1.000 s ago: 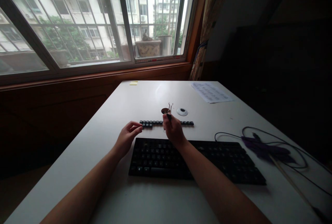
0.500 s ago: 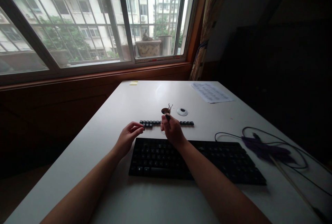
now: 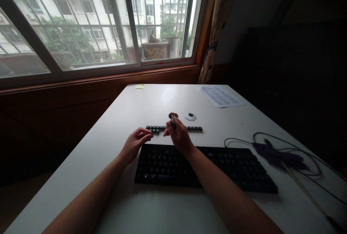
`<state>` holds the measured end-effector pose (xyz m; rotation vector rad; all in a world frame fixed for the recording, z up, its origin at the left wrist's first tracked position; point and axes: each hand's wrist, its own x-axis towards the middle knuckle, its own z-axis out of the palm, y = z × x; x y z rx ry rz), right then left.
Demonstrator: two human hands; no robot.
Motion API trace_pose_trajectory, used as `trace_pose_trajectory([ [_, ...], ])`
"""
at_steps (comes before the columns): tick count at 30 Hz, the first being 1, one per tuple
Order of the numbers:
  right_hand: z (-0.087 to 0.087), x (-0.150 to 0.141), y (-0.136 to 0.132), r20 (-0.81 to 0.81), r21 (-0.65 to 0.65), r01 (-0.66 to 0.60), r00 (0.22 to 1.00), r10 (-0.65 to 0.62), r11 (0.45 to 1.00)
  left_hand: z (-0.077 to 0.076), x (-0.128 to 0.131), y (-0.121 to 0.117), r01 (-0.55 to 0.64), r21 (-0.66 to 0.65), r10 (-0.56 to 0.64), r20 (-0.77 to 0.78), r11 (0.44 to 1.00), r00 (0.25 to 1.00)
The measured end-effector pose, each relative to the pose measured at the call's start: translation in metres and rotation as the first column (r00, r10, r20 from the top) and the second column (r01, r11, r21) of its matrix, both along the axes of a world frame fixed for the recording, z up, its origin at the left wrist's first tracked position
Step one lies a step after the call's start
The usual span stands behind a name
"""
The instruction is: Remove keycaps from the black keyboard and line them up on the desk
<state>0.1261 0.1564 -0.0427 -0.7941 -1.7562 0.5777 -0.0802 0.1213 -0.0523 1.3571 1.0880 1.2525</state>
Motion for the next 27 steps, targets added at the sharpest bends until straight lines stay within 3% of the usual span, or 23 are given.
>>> trace_pose_trajectory([
  [3, -0.0001, -0.0008, 0.0010, -0.005, 0.002, -0.089, 0.996, 0.089, 0.996, -0.0004, -0.0002, 0.0003, 0.015, 0.012, -0.015, 0.003, 1.000, 1.000],
  [15, -0.0089, -0.0072, -0.0002, 0.227, 0.078, -0.200, 0.958, 0.178, 0.977, -0.0003, -0.0001, -0.0012, 0.079, 0.008, -0.079, 0.014, 0.997, 0.997],
  [21, -0.0079, -0.0072, -0.0005, 0.241, 0.094, -0.195, 0.956, 0.168, 0.976, 0.0012, -0.0011, -0.0014, 0.081, 0.031, -0.079, -0.051, 0.996, 0.996],
  [27, -0.0081, -0.0044, 0.0041, 0.283, 0.017, -0.087, 0.956, 0.078, 0.996, -0.0050, -0.0064, 0.0048, -0.028, 0.012, 0.028, 0.045, 1.000, 0.999],
])
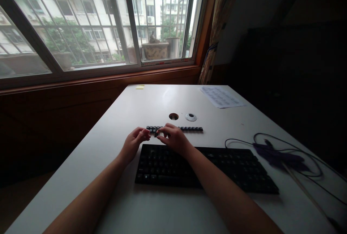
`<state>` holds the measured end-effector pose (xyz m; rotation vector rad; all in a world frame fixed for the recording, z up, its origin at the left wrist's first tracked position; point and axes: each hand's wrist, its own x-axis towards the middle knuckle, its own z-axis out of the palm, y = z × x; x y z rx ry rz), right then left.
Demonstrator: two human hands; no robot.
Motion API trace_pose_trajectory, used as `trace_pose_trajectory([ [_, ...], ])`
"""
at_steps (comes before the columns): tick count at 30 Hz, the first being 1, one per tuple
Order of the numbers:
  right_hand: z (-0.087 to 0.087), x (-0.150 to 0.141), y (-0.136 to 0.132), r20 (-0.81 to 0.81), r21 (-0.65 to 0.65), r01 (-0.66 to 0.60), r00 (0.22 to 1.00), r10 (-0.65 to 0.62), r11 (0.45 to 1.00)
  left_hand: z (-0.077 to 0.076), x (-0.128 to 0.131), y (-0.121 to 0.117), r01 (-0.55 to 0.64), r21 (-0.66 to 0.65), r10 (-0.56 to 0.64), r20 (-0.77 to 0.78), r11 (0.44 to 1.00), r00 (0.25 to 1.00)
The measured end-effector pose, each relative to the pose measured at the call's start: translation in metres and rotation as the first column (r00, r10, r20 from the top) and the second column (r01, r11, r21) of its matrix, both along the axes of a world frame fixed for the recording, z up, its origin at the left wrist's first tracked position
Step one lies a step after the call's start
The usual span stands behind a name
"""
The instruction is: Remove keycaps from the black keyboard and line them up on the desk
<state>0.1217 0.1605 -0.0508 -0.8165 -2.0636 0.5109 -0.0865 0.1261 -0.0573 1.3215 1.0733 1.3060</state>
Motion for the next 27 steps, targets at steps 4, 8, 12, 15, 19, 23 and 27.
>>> trace_pose_trajectory([
  [4, -0.002, 0.003, 0.004, 0.133, -0.083, 0.116, 0.986, -0.104, 0.990, -0.003, -0.008, 0.005, -0.120, 0.053, 0.124, -0.076, 0.991, 0.989],
  [8, -0.007, 0.004, 0.009, 0.239, -0.128, 0.200, 0.957, -0.165, 0.971, -0.002, -0.011, 0.006, -0.157, 0.112, 0.179, -0.221, 0.981, 0.959],
  [12, -0.013, 0.005, 0.012, 0.298, -0.151, 0.246, 0.935, -0.193, 0.957, -0.002, -0.009, 0.006, -0.176, 0.158, 0.219, -0.325, 0.972, 0.920],
  [15, -0.014, 0.005, 0.013, 0.317, -0.162, 0.271, 0.925, -0.210, 0.949, -0.002, -0.008, 0.006, -0.168, 0.194, 0.230, -0.369, 0.967, 0.901],
  [19, -0.014, 0.005, 0.012, 0.321, -0.162, 0.286, 0.920, -0.223, 0.945, -0.002, -0.007, 0.005, -0.143, 0.222, 0.227, -0.421, 0.964, 0.878],
  [23, -0.011, 0.005, 0.011, 0.306, -0.161, 0.281, 0.925, -0.223, 0.946, -0.002, -0.007, 0.005, -0.141, 0.225, 0.225, -0.415, 0.964, 0.881],
  [27, -0.008, 0.006, 0.008, 0.260, -0.129, 0.274, 0.937, -0.234, 0.953, -0.001, -0.007, 0.005, -0.149, 0.188, 0.213, -0.386, 0.971, 0.897],
])
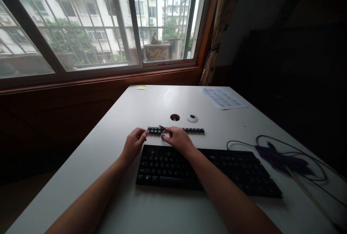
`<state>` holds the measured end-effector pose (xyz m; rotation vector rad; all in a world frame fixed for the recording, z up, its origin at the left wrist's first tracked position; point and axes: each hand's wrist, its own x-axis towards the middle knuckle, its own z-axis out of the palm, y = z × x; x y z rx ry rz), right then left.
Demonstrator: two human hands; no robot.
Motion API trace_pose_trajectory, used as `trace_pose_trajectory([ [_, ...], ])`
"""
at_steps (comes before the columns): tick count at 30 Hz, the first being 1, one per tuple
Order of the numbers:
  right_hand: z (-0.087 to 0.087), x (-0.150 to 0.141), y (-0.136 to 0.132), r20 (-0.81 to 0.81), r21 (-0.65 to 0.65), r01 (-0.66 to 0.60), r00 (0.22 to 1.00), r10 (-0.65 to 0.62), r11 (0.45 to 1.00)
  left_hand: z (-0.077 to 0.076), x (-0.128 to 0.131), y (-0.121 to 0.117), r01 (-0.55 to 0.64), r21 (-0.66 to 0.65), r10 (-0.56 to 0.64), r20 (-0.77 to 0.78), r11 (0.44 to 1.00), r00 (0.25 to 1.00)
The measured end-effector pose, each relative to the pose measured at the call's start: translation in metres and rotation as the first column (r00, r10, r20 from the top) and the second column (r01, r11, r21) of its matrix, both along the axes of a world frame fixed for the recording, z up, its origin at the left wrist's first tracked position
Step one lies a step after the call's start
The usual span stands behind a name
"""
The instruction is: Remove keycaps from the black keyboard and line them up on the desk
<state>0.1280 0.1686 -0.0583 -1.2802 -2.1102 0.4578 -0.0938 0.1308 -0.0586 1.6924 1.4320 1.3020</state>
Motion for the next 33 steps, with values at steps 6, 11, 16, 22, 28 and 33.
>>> trace_pose_trajectory([
  [6, 0.001, 0.001, -0.002, 0.027, 0.027, 0.008, 1.000, -0.008, 1.000, 0.000, -0.001, 0.001, -0.012, -0.045, 0.013, 0.033, 0.999, 0.999],
  [11, 0.000, 0.001, 0.000, 0.101, 0.031, 0.006, 0.995, -0.010, 1.000, -0.002, -0.002, 0.001, -0.004, -0.042, 0.006, 0.030, 0.999, 1.000],
  [16, 0.000, 0.001, 0.001, 0.135, 0.035, 0.016, 0.991, -0.021, 0.999, -0.002, -0.002, 0.001, -0.003, -0.039, 0.003, -0.001, 0.999, 1.000],
  [22, 0.001, 0.001, 0.000, 0.183, 0.048, 0.025, 0.983, -0.033, 0.999, -0.002, -0.001, 0.002, -0.001, -0.039, 0.000, -0.003, 0.999, 1.000],
  [28, 0.004, 0.001, -0.003, 0.292, 0.028, 0.015, 0.956, -0.023, 0.999, -0.002, -0.001, 0.001, 0.001, -0.037, -0.001, -0.023, 0.999, 1.000],
  [33, 0.012, 0.001, -0.010, 0.436, 0.024, 0.018, 0.900, -0.026, 1.000, -0.002, -0.002, 0.002, 0.004, -0.043, -0.005, -0.020, 0.999, 1.000],
])
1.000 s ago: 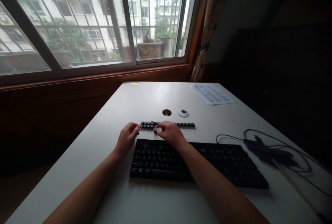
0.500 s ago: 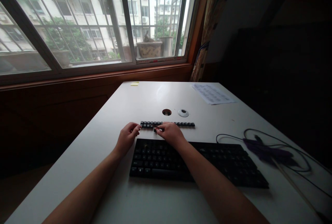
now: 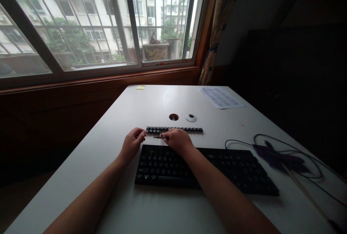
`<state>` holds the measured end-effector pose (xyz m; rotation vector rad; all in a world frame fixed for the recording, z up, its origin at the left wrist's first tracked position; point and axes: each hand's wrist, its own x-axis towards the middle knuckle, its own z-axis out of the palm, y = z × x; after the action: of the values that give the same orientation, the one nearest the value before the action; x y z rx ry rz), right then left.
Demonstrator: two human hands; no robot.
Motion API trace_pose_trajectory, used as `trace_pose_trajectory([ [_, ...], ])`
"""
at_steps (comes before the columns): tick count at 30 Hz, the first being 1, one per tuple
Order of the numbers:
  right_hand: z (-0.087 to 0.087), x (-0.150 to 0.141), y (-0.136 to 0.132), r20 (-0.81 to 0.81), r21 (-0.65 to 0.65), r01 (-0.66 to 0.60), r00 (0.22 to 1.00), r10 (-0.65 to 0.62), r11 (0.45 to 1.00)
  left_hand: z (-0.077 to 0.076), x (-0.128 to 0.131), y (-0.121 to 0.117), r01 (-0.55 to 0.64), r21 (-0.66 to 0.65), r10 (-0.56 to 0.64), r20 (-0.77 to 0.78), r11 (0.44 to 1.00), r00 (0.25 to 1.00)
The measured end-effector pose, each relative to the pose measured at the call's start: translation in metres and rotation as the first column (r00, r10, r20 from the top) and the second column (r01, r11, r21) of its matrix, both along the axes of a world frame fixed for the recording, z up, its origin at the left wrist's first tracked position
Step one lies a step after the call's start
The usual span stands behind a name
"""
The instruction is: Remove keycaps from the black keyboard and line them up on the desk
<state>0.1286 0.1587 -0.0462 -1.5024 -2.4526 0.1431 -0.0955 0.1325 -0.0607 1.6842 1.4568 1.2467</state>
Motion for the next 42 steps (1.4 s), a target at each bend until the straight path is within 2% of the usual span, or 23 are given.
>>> trace_pose_trajectory([
  [6, 0.0067, -0.0007, -0.0041, 0.101, -0.008, 0.026, 0.995, -0.025, 1.000, -0.0003, 0.0002, 0.0000, 0.006, 0.006, -0.006, -0.002, 1.000, 1.000],
  [29, 0.0008, -0.0024, 0.0003, 0.089, -0.031, 0.047, 0.995, -0.045, 0.998, -0.0011, -0.0005, -0.0003, 0.007, 0.002, -0.007, -0.020, 1.000, 1.000],
  [42, 0.0011, 0.0002, -0.0003, -0.055, -0.020, 0.087, 0.995, -0.088, 0.996, 0.0012, 0.0008, -0.0017, -0.005, 0.014, 0.005, -0.031, 1.000, 1.000],
])
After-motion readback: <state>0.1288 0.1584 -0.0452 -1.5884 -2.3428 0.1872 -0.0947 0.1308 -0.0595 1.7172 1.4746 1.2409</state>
